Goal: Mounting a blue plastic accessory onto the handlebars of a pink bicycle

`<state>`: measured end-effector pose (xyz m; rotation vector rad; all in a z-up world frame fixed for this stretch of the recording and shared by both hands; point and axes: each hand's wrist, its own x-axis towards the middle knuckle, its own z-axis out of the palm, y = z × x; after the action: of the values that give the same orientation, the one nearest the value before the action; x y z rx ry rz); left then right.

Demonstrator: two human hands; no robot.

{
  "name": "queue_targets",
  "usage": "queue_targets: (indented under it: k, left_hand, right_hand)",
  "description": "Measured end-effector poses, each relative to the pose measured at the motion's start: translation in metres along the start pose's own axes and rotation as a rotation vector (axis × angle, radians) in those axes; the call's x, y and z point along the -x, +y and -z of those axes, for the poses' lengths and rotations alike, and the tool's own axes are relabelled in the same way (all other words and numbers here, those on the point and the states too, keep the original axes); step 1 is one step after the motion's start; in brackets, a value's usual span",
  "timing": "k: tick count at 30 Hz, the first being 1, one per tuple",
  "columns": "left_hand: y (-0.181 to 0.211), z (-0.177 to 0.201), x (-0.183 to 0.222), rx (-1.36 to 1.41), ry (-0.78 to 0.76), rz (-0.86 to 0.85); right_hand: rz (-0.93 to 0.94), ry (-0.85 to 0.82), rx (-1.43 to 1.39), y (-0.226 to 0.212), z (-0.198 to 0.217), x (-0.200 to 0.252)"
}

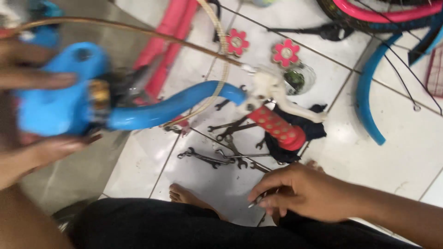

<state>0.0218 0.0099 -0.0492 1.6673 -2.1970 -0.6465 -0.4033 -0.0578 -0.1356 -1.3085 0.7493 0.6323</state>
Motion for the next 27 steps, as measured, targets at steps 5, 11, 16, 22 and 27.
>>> queue_targets:
  k: [5,11,16,22,27]
  left_hand:
    - [0.03,-0.002,-0.014,0.116,0.159,-0.058]
    - [0.043,-0.003,-0.022,0.18,0.254,-0.107]
    - [0.041,-0.003,-0.023,0.145,0.286,-0.131]
    - [0.042,-0.002,-0.02,0.156,0.285,-0.104]
    - [0.04,-0.002,-0.018,0.137,0.293,-0.12]
  right_hand:
    - [0.202,0.142,-0.474,-0.06,-0.042,-0.025]
    - [0.592,0.26,-0.99,-0.129,-0.087,-0.091]
    - [0.942,0.253,-1.421,-0.16,-0.113,-0.153]
    - [1.198,0.084,-1.826,-0.166,-0.114,-0.196]
    - [1.237,-0.102,-1.86,-0.18,-0.106,-0.2]
